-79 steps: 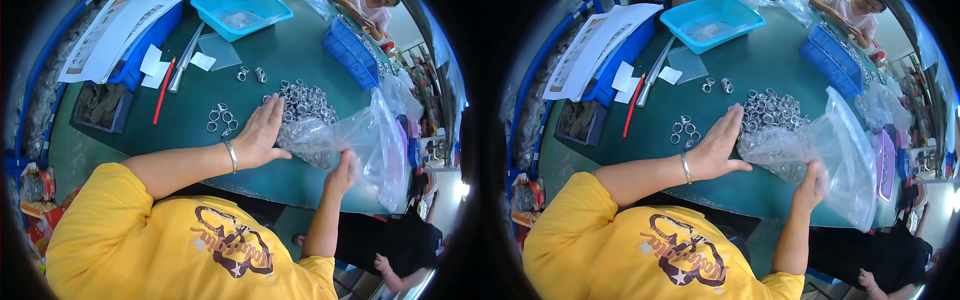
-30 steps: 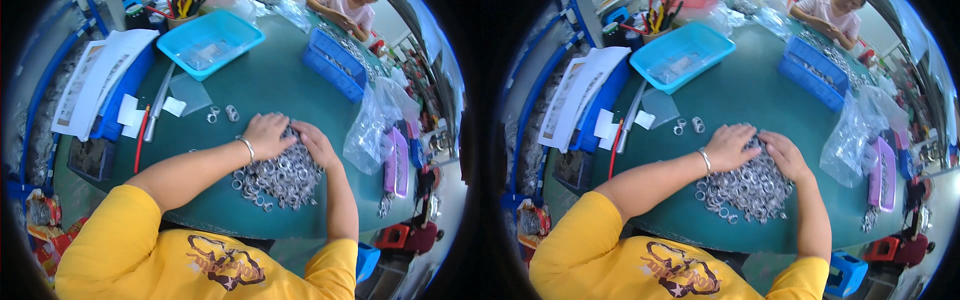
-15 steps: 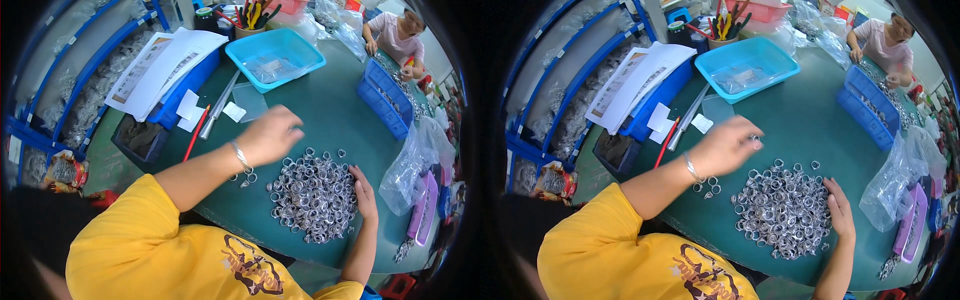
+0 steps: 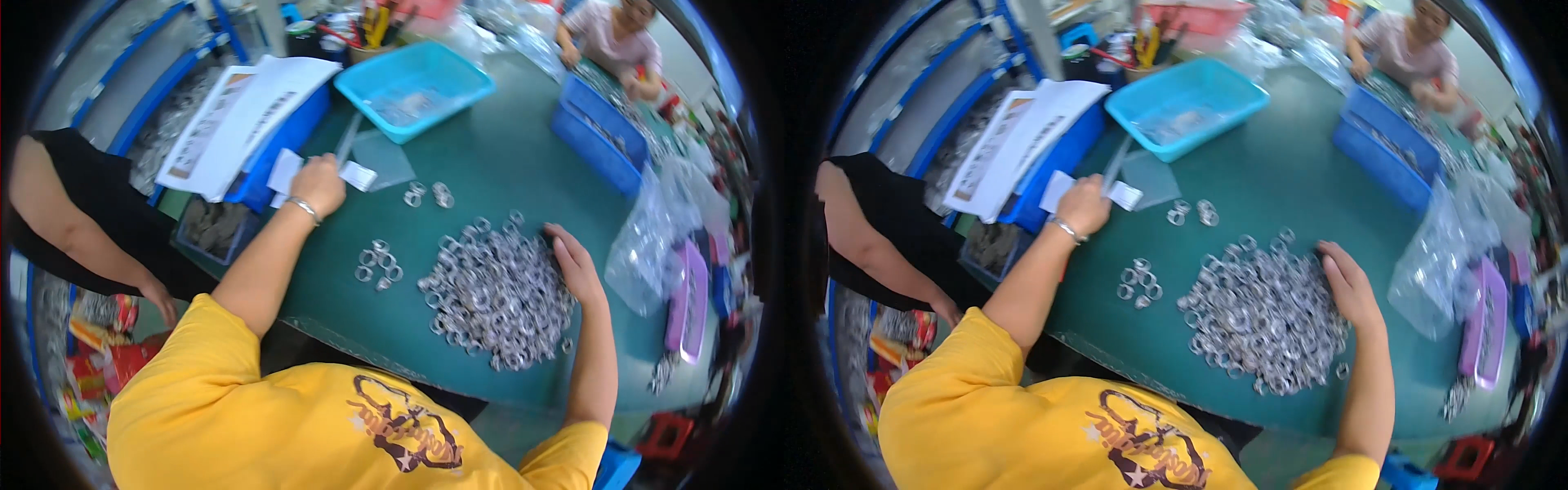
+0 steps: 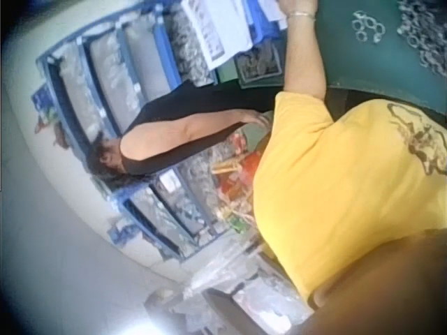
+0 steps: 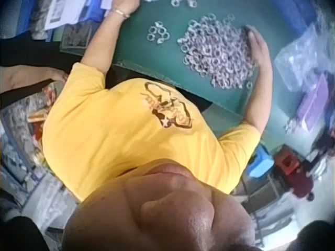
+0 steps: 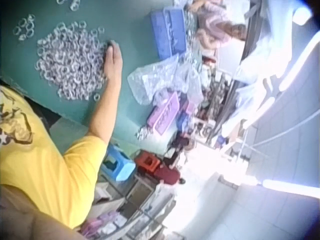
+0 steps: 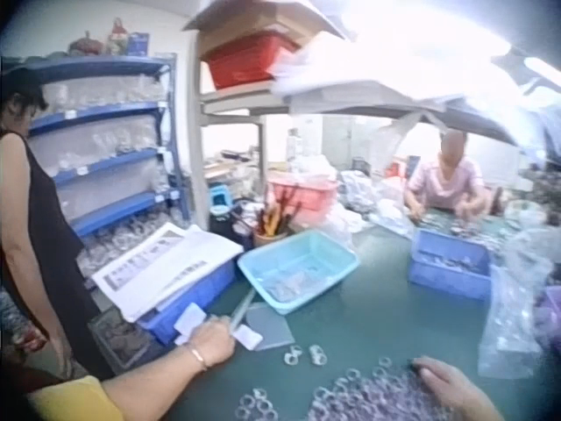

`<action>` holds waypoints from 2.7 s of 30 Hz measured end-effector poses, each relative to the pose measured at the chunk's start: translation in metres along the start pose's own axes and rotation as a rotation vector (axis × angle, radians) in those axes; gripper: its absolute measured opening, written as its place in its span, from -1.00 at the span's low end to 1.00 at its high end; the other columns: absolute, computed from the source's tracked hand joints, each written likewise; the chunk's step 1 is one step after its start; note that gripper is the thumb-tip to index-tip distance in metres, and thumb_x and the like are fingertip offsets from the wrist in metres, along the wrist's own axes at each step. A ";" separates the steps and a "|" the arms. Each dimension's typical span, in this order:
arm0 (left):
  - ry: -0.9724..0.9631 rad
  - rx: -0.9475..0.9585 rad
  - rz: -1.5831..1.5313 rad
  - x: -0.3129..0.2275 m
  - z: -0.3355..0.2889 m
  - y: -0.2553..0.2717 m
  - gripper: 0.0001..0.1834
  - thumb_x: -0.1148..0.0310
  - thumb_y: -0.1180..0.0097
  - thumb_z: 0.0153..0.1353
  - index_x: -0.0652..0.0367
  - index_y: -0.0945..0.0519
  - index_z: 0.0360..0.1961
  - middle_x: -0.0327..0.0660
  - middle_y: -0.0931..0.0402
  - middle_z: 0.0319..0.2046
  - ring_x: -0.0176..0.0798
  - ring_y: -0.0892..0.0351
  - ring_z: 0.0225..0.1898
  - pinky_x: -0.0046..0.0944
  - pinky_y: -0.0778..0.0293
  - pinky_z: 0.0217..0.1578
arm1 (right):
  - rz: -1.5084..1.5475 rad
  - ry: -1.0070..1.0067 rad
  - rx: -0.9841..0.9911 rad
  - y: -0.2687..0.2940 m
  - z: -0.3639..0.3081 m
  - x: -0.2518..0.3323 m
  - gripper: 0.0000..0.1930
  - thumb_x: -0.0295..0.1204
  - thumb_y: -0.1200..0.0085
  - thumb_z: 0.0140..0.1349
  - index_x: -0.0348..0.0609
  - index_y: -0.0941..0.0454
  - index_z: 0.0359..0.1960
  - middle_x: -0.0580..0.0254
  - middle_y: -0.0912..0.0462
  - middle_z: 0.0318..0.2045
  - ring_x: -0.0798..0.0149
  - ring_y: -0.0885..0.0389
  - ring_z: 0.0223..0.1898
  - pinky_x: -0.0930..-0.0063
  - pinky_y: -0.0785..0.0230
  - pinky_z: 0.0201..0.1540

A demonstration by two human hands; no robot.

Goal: The person empties a bag of metal rings onto a workbench and then places individual rings onto a ring sizer to check their dimensions.

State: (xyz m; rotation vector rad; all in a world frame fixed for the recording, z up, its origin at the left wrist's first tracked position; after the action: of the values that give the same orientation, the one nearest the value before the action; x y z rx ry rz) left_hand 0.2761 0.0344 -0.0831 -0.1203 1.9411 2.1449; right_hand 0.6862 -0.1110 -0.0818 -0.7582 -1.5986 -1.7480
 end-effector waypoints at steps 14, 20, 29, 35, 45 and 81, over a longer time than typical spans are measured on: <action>0.257 0.116 -1.704 -0.042 -0.125 0.032 -0.66 0.30 0.13 0.28 0.23 -0.32 0.02 -0.22 -0.44 -0.42 -0.44 -0.41 -0.53 -0.48 -0.37 -0.57 | 0.519 -0.098 -0.432 -0.022 -0.097 0.100 -0.83 -0.53 0.05 0.23 -0.30 -0.48 -0.17 0.24 -0.60 -0.41 0.48 -0.52 -0.35 0.63 -0.36 -0.30; -0.358 0.274 -1.744 -0.151 -0.128 0.051 -0.47 0.45 0.07 0.25 0.26 -0.05 0.19 0.02 -0.39 -0.03 -0.19 -0.42 0.02 -0.21 -0.34 0.05 | 0.505 0.126 -0.096 -0.096 -0.057 0.169 -0.45 -0.48 -0.07 0.15 -0.30 -0.10 0.15 0.11 -0.53 -0.24 0.36 -0.53 -0.28 0.50 -0.40 -0.22; -0.834 -0.063 -0.780 -0.236 -0.045 0.018 -0.87 0.39 -0.11 0.05 0.20 -0.56 -0.37 -0.12 -0.50 -0.41 -0.13 -0.51 -0.33 -0.21 -0.42 -0.28 | 1.003 0.095 -0.717 -0.023 -0.034 0.090 -0.73 -0.47 0.05 0.25 -0.21 -0.28 -0.03 0.45 -0.27 -0.67 0.60 -0.16 -0.78 0.70 -0.03 -0.78; -0.628 0.212 -0.138 -0.265 -0.017 -0.049 -0.71 0.11 -0.25 -0.12 0.13 -0.62 -0.60 -0.10 -0.50 -0.45 -0.03 -0.51 -0.29 -0.12 -0.43 -0.25 | 1.145 -0.002 -0.817 -0.012 -0.044 0.078 -0.80 -0.42 0.09 0.29 -0.19 -0.30 -0.10 0.42 -0.22 -0.73 0.56 -0.14 -0.81 0.66 0.00 -0.80; -0.124 0.684 -1.685 -0.171 -0.031 0.001 -0.80 0.40 -0.04 0.21 0.23 -0.47 -0.17 -0.16 -0.53 -0.28 -0.33 -0.55 -0.29 -0.43 -0.47 -0.35 | 0.983 -0.125 -0.393 -0.048 -0.050 0.119 -0.59 -0.39 0.00 0.22 -0.35 -0.18 0.00 0.36 -0.36 -0.66 0.53 -0.26 -0.79 0.70 -0.12 -0.77; -0.085 0.492 -2.276 -0.042 -0.042 0.000 -0.70 0.43 0.07 0.27 0.38 -0.40 -0.03 -0.05 -0.47 -0.19 -0.43 -0.45 -0.35 -0.45 -0.45 -0.24 | -0.301 0.311 -0.273 -0.104 -0.055 0.150 -0.57 -0.56 -0.25 -0.16 -0.22 -0.54 -0.14 0.21 -0.41 -0.69 0.27 -0.38 -0.74 0.46 -0.25 -0.68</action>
State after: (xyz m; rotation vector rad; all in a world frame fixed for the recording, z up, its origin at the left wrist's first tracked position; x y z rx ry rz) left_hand 0.3129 -0.0120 -0.0784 -1.2396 0.7992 0.1151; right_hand 0.5115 -0.1716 -0.0352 -0.3503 -1.3297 -2.2086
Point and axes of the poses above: each hand's wrist, its own z-axis towards the middle knuckle, its own y-axis out of the back of the hand, x = y × z, the point moved 4 cm from there along z, towards the middle knuckle
